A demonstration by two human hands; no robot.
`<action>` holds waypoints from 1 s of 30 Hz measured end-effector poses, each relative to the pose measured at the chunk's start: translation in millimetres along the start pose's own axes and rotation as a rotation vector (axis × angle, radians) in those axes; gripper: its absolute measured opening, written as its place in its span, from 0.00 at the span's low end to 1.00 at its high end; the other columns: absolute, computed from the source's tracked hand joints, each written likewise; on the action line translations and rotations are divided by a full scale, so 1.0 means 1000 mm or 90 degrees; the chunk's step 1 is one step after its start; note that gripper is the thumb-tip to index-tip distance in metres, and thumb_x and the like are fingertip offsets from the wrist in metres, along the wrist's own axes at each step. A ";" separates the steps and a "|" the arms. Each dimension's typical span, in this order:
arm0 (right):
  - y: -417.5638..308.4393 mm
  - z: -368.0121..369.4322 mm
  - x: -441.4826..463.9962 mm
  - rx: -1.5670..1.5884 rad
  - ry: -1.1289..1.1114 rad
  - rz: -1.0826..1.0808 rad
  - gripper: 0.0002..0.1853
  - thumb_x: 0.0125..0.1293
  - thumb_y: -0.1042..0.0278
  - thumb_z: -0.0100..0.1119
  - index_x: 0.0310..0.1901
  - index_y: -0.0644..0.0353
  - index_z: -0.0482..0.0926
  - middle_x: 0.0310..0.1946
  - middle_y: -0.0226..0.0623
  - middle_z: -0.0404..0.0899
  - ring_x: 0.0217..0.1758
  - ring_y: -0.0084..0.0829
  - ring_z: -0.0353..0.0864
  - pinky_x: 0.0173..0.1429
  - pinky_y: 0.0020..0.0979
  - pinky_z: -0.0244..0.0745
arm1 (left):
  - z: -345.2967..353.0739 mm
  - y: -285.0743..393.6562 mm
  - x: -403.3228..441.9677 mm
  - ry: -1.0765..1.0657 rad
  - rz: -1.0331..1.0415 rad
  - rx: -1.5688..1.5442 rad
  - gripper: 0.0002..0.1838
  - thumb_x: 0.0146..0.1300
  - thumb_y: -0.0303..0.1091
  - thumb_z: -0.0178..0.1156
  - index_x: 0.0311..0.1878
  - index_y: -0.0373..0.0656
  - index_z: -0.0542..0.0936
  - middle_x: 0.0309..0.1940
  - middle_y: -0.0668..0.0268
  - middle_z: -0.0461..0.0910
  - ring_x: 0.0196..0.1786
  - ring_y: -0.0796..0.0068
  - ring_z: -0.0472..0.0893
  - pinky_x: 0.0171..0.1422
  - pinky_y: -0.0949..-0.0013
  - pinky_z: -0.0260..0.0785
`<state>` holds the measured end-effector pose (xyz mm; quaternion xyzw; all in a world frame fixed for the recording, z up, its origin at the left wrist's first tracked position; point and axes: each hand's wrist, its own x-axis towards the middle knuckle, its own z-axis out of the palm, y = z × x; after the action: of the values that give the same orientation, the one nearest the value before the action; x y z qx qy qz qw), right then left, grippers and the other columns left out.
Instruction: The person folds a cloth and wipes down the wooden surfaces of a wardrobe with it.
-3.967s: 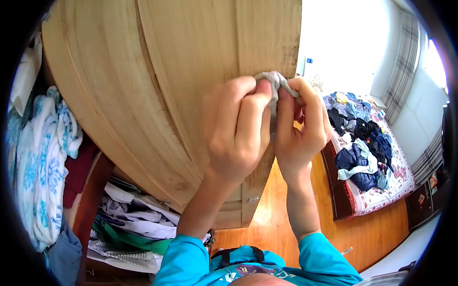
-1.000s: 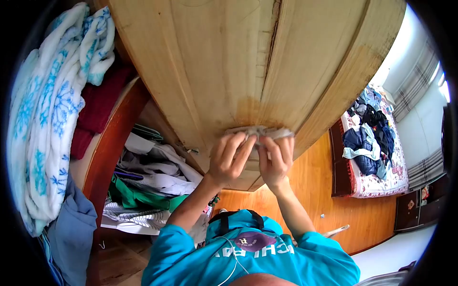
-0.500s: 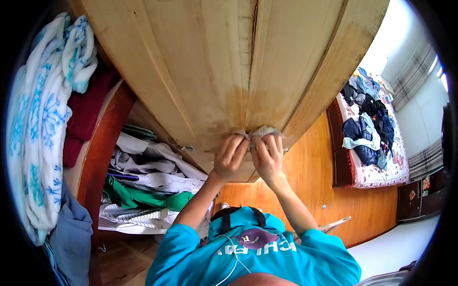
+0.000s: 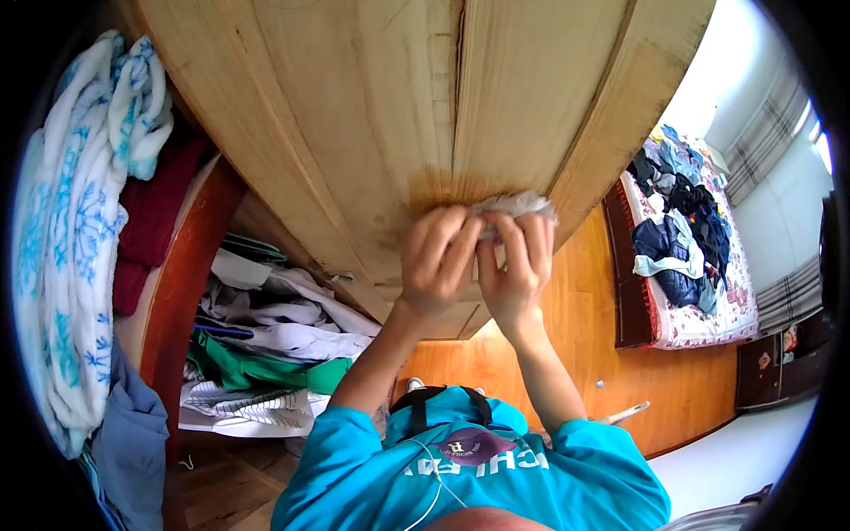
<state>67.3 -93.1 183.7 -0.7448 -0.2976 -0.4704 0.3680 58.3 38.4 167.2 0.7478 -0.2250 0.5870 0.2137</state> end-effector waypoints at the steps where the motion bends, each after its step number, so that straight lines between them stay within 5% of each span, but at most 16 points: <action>1: 0.004 0.002 -0.016 -0.008 -0.037 0.014 0.17 0.55 0.83 0.66 0.48 0.66 0.82 0.38 0.44 0.75 0.41 0.48 0.74 0.46 0.46 0.74 | 0.001 -0.004 -0.016 -0.025 0.043 -0.001 0.15 0.55 0.20 0.68 0.48 0.30 0.85 0.48 0.53 0.82 0.48 0.51 0.84 0.51 0.56 0.79; 4: 0.016 0.012 -0.072 -0.039 -0.090 0.014 0.18 0.56 0.82 0.67 0.49 0.66 0.81 0.39 0.46 0.75 0.42 0.50 0.76 0.48 0.47 0.76 | 0.007 -0.009 -0.075 -0.081 0.043 -0.025 0.13 0.56 0.21 0.69 0.46 0.28 0.85 0.47 0.55 0.83 0.48 0.57 0.84 0.51 0.58 0.81; 9: 0.032 0.024 -0.141 -0.006 -0.182 0.064 0.18 0.55 0.82 0.67 0.49 0.66 0.81 0.40 0.47 0.76 0.44 0.51 0.77 0.49 0.47 0.77 | 0.007 -0.015 -0.152 -0.194 -0.006 -0.077 0.13 0.55 0.18 0.69 0.45 0.28 0.85 0.49 0.52 0.83 0.51 0.52 0.84 0.54 0.54 0.82; 14: 0.031 0.029 -0.159 -0.009 -0.200 0.073 0.18 0.54 0.82 0.68 0.48 0.64 0.81 0.40 0.46 0.77 0.44 0.51 0.77 0.50 0.46 0.77 | -0.007 -0.011 -0.161 -0.280 -0.037 -0.053 0.15 0.57 0.24 0.65 0.49 0.28 0.85 0.50 0.54 0.83 0.54 0.54 0.83 0.57 0.56 0.80; 25: -0.031 0.114 -0.162 0.151 -0.152 0.072 0.18 0.54 0.80 0.66 0.49 0.64 0.82 0.37 0.44 0.76 0.41 0.49 0.77 0.47 0.47 0.77 | -0.077 -0.059 -0.188 -0.221 -0.108 0.071 0.15 0.57 0.18 0.64 0.49 0.27 0.83 0.52 0.50 0.82 0.53 0.47 0.84 0.58 0.51 0.80; 30: -0.020 0.094 -0.164 0.158 -0.210 0.089 0.16 0.57 0.80 0.63 0.49 0.64 0.82 0.37 0.42 0.77 0.41 0.47 0.78 0.47 0.44 0.78 | -0.063 -0.045 -0.194 -0.184 -0.135 0.052 0.14 0.58 0.15 0.63 0.49 0.27 0.83 0.51 0.49 0.82 0.52 0.45 0.84 0.58 0.48 0.80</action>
<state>34.8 -20.1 10.6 -0.7794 -0.3568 -0.2754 0.4351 -5.7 128.0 -10.7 0.8519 -0.1489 0.4564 0.2094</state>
